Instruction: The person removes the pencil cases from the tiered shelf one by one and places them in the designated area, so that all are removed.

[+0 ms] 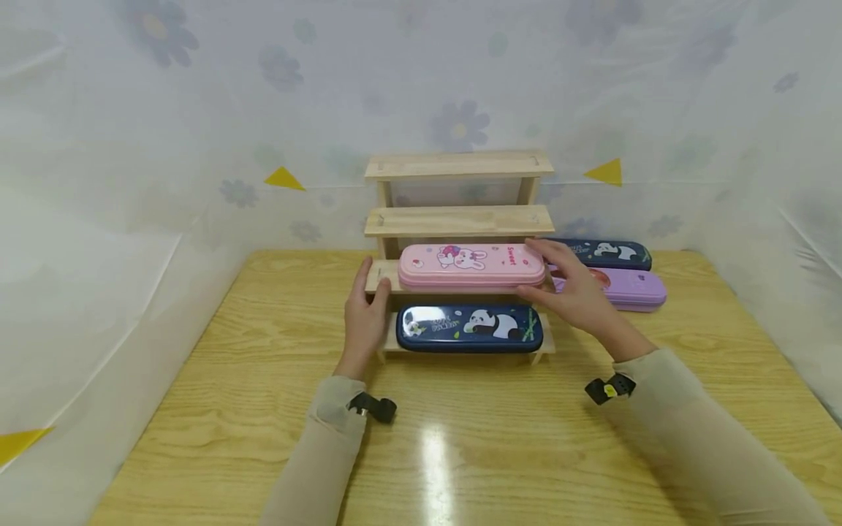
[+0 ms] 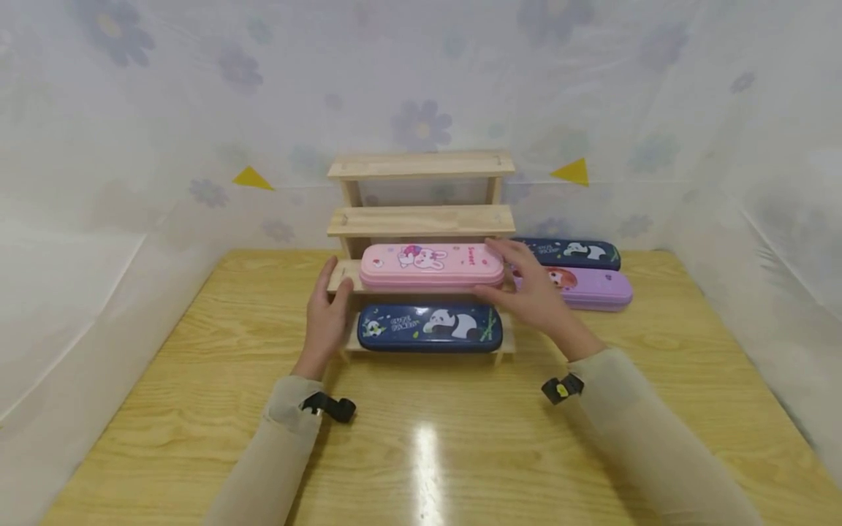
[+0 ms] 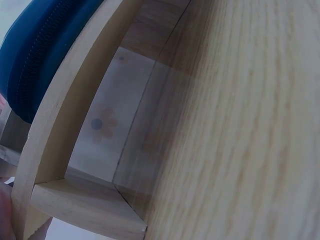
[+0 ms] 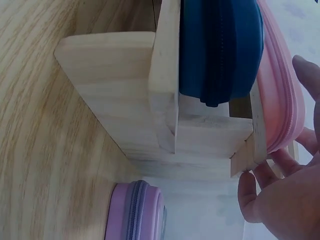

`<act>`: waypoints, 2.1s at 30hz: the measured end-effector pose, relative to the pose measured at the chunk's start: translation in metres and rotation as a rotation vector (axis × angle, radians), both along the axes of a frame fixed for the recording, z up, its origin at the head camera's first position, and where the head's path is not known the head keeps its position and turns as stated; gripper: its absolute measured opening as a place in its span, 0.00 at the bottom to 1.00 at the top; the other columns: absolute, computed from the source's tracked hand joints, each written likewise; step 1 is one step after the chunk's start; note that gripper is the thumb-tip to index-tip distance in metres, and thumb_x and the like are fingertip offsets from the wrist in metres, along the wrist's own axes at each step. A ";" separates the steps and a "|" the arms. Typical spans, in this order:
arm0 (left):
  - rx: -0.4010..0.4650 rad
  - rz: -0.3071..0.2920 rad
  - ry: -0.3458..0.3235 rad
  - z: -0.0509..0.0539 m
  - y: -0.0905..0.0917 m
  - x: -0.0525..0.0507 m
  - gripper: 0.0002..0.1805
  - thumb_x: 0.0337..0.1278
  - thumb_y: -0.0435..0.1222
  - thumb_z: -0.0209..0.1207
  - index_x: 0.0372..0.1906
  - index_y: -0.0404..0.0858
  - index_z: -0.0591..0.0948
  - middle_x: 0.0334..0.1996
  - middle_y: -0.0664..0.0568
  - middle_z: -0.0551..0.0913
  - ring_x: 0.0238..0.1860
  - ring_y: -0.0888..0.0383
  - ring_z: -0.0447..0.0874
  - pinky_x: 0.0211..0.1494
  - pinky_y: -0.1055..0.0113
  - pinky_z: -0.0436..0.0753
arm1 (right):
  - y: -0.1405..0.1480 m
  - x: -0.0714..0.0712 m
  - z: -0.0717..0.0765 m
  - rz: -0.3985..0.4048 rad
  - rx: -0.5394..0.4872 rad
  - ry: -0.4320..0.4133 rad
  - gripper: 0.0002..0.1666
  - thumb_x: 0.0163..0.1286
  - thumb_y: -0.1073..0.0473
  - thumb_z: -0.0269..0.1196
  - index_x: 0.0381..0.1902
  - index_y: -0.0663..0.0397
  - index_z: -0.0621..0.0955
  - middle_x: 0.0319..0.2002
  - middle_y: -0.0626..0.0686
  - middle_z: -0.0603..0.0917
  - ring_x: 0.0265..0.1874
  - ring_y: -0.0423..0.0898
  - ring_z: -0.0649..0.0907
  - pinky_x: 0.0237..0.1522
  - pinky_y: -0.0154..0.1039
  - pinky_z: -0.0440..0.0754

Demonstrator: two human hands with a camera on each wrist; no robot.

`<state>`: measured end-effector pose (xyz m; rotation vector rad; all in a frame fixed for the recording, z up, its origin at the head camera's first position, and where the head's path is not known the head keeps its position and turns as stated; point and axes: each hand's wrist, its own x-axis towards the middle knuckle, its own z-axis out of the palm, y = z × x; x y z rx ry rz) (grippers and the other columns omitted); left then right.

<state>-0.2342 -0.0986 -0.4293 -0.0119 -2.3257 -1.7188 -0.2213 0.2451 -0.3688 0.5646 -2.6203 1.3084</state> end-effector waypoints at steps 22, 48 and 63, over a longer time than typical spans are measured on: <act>0.008 0.006 -0.001 0.001 0.003 0.001 0.32 0.72 0.53 0.49 0.77 0.56 0.59 0.74 0.56 0.61 0.73 0.55 0.57 0.75 0.57 0.56 | -0.009 -0.002 -0.002 -0.114 0.035 -0.048 0.48 0.56 0.43 0.74 0.73 0.42 0.69 0.71 0.54 0.66 0.68 0.58 0.66 0.64 0.61 0.68; -0.005 0.016 0.003 0.000 0.000 -0.001 0.32 0.72 0.54 0.49 0.77 0.59 0.58 0.74 0.57 0.61 0.73 0.55 0.58 0.75 0.56 0.56 | 0.036 0.017 0.000 -0.142 0.004 -0.045 0.45 0.56 0.50 0.76 0.71 0.37 0.72 0.70 0.49 0.68 0.67 0.54 0.67 0.62 0.36 0.71; -0.001 -0.009 0.012 0.000 -0.002 -0.001 0.32 0.72 0.56 0.48 0.77 0.61 0.57 0.75 0.60 0.59 0.73 0.55 0.57 0.75 0.54 0.58 | 0.059 0.030 0.001 -0.145 0.013 -0.048 0.45 0.59 0.55 0.74 0.73 0.42 0.69 0.72 0.57 0.64 0.65 0.58 0.70 0.50 0.13 0.67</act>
